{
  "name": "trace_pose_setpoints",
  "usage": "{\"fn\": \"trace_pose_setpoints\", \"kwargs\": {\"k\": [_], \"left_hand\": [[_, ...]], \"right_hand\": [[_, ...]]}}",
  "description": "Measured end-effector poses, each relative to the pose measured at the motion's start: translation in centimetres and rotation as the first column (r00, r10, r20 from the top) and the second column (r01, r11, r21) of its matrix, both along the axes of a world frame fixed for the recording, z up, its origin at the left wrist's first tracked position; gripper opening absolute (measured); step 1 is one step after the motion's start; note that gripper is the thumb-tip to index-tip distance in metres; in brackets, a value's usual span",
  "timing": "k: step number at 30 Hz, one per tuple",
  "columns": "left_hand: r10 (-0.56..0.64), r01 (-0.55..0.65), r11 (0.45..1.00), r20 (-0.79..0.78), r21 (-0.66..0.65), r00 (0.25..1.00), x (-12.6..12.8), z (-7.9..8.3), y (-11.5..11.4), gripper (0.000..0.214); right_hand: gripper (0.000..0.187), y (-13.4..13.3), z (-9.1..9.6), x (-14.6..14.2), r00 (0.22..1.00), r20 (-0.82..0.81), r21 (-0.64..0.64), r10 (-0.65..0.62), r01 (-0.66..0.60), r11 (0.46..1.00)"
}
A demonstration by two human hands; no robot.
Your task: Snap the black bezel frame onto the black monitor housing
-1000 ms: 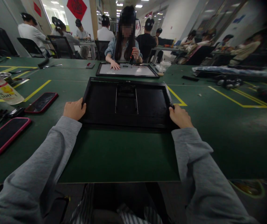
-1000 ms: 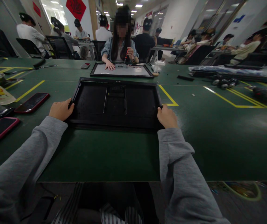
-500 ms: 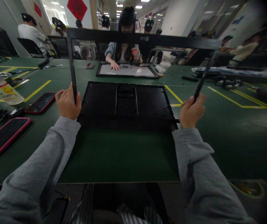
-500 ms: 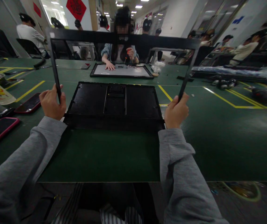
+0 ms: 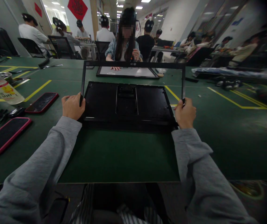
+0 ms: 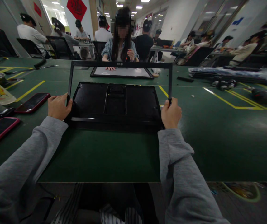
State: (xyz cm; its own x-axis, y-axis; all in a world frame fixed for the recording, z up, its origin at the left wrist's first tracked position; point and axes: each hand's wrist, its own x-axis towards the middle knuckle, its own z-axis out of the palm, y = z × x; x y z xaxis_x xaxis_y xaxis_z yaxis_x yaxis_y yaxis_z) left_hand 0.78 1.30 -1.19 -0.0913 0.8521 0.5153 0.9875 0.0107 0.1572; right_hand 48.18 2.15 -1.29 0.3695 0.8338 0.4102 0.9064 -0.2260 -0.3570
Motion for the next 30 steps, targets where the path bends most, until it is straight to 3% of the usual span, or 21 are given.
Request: {"fn": "trace_pose_setpoints", "kwargs": {"k": [3, 16, 30], "left_hand": [[-0.001, 0.000, 0.999, -0.016, -0.033, 1.000, -0.1, -0.3, 0.1, 0.049], [0.013, -0.037, 0.992, -0.186, -0.122, 0.982, -0.8, -1.2, 0.5, 0.046], [0.005, -0.031, 0.991, -0.196, -0.130, 0.981, -1.1, -1.6, 0.8, 0.047]], "right_hand": [[0.044, 0.5, -0.5, 0.2, 0.996, -0.035, 0.048, -0.080, 0.082, 0.995], [0.048, 1.0, -1.3, 0.7, 0.999, -0.033, -0.043, -0.035, 0.033, 0.999], [0.048, 1.2, -1.4, 1.0, 1.000, -0.009, -0.040, -0.017, 0.016, 0.999]]}}
